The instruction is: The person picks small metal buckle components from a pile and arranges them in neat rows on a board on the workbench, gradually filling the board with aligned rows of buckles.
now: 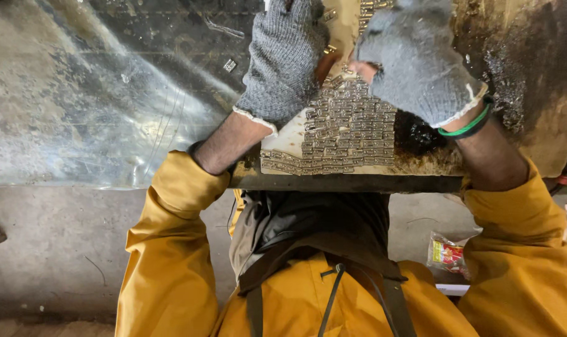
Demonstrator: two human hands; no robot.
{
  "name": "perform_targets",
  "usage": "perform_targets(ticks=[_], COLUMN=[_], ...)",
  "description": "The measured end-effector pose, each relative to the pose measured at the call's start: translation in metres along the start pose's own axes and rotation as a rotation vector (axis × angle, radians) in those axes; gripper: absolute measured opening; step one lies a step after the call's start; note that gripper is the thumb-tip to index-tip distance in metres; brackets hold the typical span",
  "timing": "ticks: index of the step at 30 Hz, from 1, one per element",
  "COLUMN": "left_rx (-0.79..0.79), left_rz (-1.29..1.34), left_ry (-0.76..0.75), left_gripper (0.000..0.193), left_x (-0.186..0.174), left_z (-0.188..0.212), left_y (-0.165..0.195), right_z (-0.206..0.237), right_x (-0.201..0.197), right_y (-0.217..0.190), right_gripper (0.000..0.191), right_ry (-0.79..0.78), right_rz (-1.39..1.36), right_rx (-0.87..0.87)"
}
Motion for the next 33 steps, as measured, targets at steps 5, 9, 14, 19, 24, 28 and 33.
perform_targets(ticks=[5,9,14,19,24,28,33], left_rx=[0.026,0.085,-0.079,0.05,0.004,-0.433,0.008], left_rz=[0.009,-0.442,-0.178,-0.171,-0.055,0.241,-0.263], left_ry=[-0.114,-0.099,-0.094,-0.135,-0.193,-0.354,-0.151], left_gripper=[0.01,0.029,0.036,0.02,0.019,0.023,0.034], left_x=[0.004,0.002,-0.005,-0.004,-0.004,-0.008,-0.04], left_z=[0.008,0.002,-0.006,-0.003,-0.012,-0.004,0.011], left_y=[0.001,0.004,-0.003,0.007,0.01,-0.021,-0.007], right_z=[0.001,-0.023,-0.035,-0.016,0.005,-0.008,-0.036], right_x=[0.051,0.056,0.043,0.018,0.026,0.037,0.043], right_y=[0.04,0.047,0.033,0.019,0.027,0.031,0.003], right_gripper=[0.023,0.013,0.02,0.02,0.028,0.032,0.028], right_ry=[0.01,-0.013,-0.08,0.025,0.02,0.068,-0.086], right_rz=[-1.809,-0.738,-0.171,-0.292,-0.178,-0.133,-0.214], right_rx=[0.387,0.143,0.116,0.104,0.071,0.086,-0.005])
Point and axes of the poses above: each hand's wrist, its own z-axis away from the middle knuckle, its own x-axis out of the palm, y = z × x, the point moved 7 cm from there along -z, towards the middle knuckle, and after that the axes turned 6 degrees about -z, right-handed, at the moved point
